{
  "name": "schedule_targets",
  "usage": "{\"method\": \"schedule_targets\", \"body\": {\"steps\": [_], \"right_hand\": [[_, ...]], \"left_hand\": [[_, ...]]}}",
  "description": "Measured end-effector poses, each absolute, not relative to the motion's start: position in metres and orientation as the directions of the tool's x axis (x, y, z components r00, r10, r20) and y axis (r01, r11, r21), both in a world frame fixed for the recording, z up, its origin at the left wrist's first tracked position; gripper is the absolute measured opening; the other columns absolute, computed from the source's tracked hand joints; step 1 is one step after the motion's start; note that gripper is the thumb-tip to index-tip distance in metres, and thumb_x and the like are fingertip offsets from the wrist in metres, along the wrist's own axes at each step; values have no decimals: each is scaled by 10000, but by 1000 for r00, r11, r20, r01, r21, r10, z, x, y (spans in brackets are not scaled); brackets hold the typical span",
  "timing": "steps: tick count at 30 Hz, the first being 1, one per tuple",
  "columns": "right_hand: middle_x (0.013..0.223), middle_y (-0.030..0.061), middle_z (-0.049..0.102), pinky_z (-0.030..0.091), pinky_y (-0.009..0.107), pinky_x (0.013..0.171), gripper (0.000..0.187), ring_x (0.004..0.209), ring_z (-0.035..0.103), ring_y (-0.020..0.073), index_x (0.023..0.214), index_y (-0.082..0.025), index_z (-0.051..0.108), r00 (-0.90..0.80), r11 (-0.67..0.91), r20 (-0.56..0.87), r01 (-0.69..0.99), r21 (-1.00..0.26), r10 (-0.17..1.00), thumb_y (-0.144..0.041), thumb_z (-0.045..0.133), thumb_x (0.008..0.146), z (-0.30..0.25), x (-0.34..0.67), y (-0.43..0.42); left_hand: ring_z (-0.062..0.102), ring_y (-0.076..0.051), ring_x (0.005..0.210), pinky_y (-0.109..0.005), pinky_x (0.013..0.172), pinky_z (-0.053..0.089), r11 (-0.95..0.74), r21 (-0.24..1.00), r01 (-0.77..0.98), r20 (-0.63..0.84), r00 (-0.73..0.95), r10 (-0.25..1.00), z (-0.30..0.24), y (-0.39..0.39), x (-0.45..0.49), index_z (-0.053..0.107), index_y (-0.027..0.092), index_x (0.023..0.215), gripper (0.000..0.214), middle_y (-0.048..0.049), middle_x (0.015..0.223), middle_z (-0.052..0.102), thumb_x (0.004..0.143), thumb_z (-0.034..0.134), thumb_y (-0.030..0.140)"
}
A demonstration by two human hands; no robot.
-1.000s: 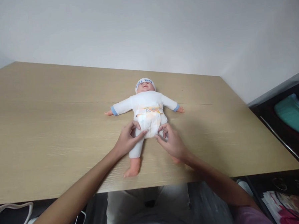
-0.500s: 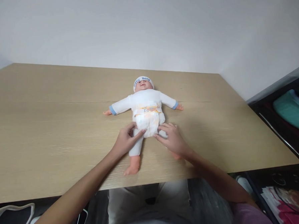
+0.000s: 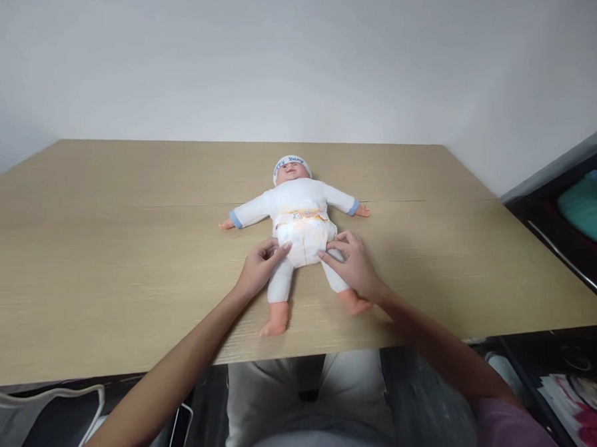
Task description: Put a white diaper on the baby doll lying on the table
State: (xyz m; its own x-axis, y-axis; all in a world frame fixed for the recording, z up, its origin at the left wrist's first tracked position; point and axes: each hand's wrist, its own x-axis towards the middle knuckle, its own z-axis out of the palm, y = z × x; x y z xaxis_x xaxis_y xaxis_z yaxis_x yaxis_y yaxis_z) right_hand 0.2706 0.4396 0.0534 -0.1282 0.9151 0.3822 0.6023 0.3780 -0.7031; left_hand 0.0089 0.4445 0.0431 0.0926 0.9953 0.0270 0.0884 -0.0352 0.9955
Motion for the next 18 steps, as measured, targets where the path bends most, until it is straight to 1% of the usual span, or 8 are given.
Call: {"method": "schedule_targets", "body": {"steps": [2,5,7,9,11,13,16,18], "right_hand": [[1099,76,673,561,465,1004,174,1061,678,269,972,-253,821,-153,373,349,550,-747,924,-427,817,966,53,274,441],[1096,71,689,585,407,893,197,955,675,230,1027,-248,805,-195,398,348,475,-785,917,-437,772,982,56,280,439],[1083,63,720,576,372,834,212,892,663,207,1073,-248,784,-197,397,345,427,-812,918,-442,723,1014,58,286,436],[1011,45,734,556,347,786,229,826,648,189,1079,-244,743,-160,374,338,394,-839,927,-462,687,1037,61,292,437],[876,12,699,524,334,745,244,751,618,177,1037,-241,690,-118,363,346,392,-845,931,-485,679,1037,64,295,446],[778,-19,633,492,327,722,273,707,586,173,986,-244,642,-112,381,368,403,-832,923,-512,667,1034,67,294,465],[789,-21,607,480,318,723,362,723,578,172,947,-252,590,-111,387,374,381,-840,921,-603,608,1033,65,282,503],[829,-12,618,494,313,743,412,763,594,177,946,-258,561,-77,358,354,335,-871,932,-665,587,1008,60,269,523]], "left_hand": [[611,-164,772,-272,676,449,-68,994,89,60,89,994,43,443,9,743,190,908,471,-13,854,707,918,818,654],[701,-205,932,-302,819,535,-96,992,77,89,85,992,43,437,5,769,202,1077,448,-47,1017,782,919,834,616],[729,-231,1027,-332,902,558,-130,984,124,121,76,990,44,432,-1,761,212,1161,438,-68,1113,800,950,807,593],[726,-235,1070,-356,960,554,-196,957,214,190,52,980,45,429,-8,752,218,1175,387,-77,1177,795,1003,748,565],[701,-226,1055,-370,991,537,-275,909,313,286,10,958,49,435,-14,731,216,1130,333,-73,1164,778,1046,690,535],[665,-226,1048,-388,1020,518,-356,844,402,398,-22,917,54,450,-17,698,214,1113,298,-73,1138,752,1065,653,505],[629,-255,1148,-441,1107,487,-455,732,508,541,-27,841,60,482,-11,672,215,1182,296,-106,1224,726,1064,625,482],[622,-269,1204,-465,1148,475,-474,691,546,570,-9,821,60,500,-4,664,217,1205,320,-122,1266,720,1068,597,499]]}}
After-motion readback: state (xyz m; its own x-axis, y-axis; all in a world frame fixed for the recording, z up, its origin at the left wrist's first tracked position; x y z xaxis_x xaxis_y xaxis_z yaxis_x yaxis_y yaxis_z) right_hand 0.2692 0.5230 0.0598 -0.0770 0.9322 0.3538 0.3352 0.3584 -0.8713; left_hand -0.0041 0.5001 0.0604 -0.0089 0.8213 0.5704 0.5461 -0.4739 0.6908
